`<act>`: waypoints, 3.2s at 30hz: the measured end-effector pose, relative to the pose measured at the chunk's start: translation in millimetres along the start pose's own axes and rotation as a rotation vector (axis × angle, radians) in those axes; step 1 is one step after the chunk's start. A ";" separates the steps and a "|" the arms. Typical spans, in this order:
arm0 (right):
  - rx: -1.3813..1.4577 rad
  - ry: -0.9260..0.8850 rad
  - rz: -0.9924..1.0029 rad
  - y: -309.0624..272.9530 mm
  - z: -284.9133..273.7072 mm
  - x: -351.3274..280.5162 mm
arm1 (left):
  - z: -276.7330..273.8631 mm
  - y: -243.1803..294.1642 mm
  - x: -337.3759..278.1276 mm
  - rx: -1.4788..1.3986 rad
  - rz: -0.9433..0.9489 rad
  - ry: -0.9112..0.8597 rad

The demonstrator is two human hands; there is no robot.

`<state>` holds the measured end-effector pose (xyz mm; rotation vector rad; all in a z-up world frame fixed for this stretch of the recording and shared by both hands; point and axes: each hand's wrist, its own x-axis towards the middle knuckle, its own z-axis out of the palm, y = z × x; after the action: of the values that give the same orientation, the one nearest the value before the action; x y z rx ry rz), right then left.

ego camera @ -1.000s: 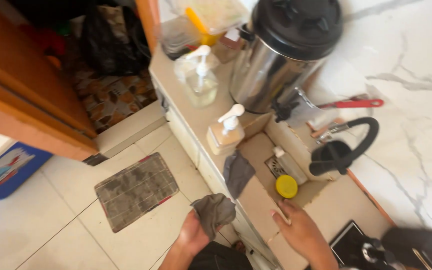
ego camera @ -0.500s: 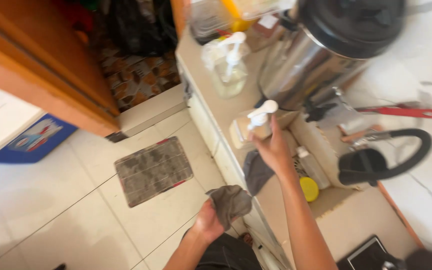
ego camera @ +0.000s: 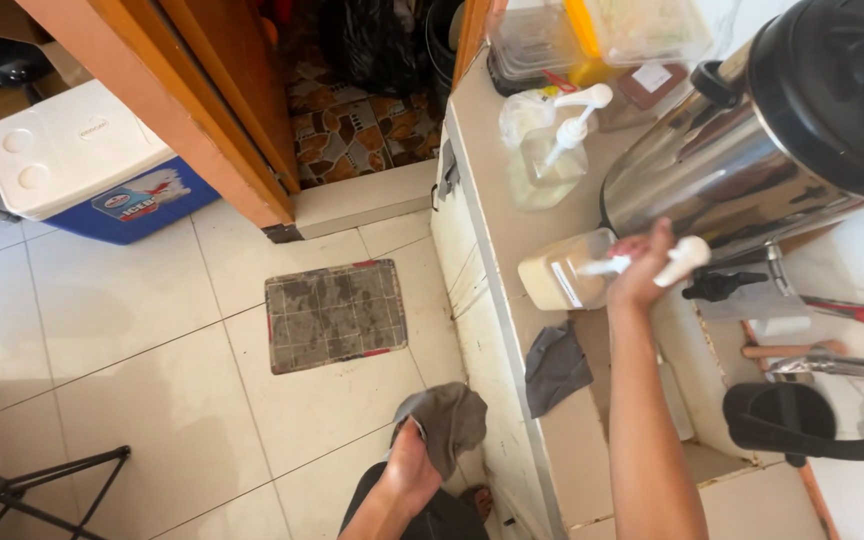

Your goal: Cleaning and wiping down syrup bottles and the countertop at a coffee shop station.

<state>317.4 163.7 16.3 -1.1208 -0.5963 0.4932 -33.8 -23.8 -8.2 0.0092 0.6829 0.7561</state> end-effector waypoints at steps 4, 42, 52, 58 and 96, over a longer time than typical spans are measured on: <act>0.307 0.138 0.164 -102.2 -16.1 -2.5 | 27.0 -11.3 48.4 -0.030 0.193 -0.062; -0.162 -0.107 -0.231 -339.8 -67.8 -174.4 | 267.5 -105.6 -83.6 1.131 1.315 -0.505; 0.092 -0.322 -0.084 -373.3 -117.5 -164.9 | 288.6 -113.7 70.9 1.582 0.687 -1.226; 0.212 -0.242 -0.218 -348.6 -202.6 -155.8 | 225.6 -93.7 39.5 0.561 -0.339 -1.091; -0.457 -0.053 -0.467 -362.8 -231.0 -198.4 | 205.3 -187.3 -37.8 1.000 1.231 -0.686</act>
<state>348.2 -250.5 244.0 -1.3453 -1.0193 -0.0241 182.0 -139.0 128.9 1.6526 0.2589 1.3807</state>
